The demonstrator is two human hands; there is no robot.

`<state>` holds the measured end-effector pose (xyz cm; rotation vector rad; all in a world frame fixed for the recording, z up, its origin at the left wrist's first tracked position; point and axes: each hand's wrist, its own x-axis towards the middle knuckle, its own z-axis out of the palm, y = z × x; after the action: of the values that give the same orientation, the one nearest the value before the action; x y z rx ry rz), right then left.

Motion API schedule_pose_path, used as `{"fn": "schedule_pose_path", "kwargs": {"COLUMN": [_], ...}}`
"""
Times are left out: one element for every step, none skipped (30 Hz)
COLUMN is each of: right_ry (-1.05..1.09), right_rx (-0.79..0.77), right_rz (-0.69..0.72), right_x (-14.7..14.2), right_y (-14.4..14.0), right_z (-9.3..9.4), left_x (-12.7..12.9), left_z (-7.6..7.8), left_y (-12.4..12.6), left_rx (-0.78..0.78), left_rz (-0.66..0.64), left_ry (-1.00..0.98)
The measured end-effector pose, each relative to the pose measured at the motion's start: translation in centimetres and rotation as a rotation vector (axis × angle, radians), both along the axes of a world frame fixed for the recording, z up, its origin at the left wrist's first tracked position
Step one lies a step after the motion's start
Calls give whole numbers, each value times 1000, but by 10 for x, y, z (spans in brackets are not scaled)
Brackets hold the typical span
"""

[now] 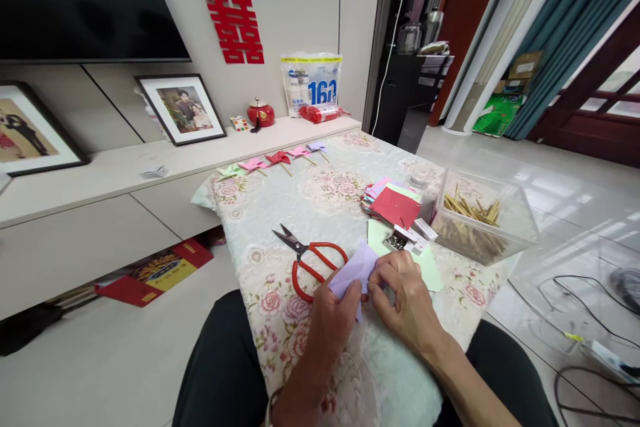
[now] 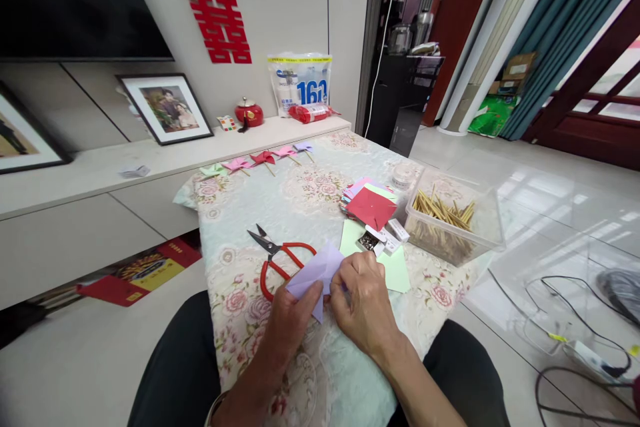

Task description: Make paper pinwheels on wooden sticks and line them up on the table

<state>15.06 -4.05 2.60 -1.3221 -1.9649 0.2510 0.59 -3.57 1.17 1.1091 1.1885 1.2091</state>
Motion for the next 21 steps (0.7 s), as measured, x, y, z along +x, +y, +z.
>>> {"fn": "schedule_pose_path", "kwargs": {"right_ry": [0,1,1,2,2,3,3,3,2,2,4,12,30,61,107,169,246,342,453,575,699], "right_rx": [-5,-8,-10,-12,-13,-14,-16,-19,-22,-25,-27,-25,-15,5,28,43,41,13,-44,-127,-229], "right_rz": [-4,-7,-8,-10,-12,-15,-17,-19,-20,-19,-14,-10,-5,-1,1,1,2,7,27,64,117], "right_x": [0,0,0,0,0,-1,-1,-1,-2,-2,-2,-1,0,1,4,7,10,14,18,21,23], "right_y": [0,0,0,0,0,0,0,0,0,0,-1,-1,-1,-1,-1,0,1,3,4,6,8], "right_z": [0,0,0,0,0,-1,-1,-1,-1,-1,-1,-1,-1,-1,-1,-2,-3,-4,-6,-8,-9], "left_x": [0,0,0,0,0,0,0,-1,-1,0,0,0,0,-1,-2,-3,-6,-8,-12,-16,-20], "left_z": [0,0,-1,-2,-2,-4,-5,-6,-8,-9,-10,-10,-9,-8,-6,-3,0,2,5,8,10], "left_y": [0,0,0,0,0,0,0,0,0,1,1,1,1,2,2,2,2,3,4,5,7], "left_rx": [-2,-6,-12,-22,-34,-45,-54,-61,-66,-70,-74,-81,-92,-108,-129,-157,-189,-220,-248,-264,-266], "left_rz": [-9,-14,-18,-19,-17,-13,-9,-3,3,10,18,21,21,16,3,-14,-41,-79,-125,-186,-250], "left_ry": [13,27,40,52,60,63,63,66,73,81,86,87,81,71,65,70,87,111,141,166,190]}}
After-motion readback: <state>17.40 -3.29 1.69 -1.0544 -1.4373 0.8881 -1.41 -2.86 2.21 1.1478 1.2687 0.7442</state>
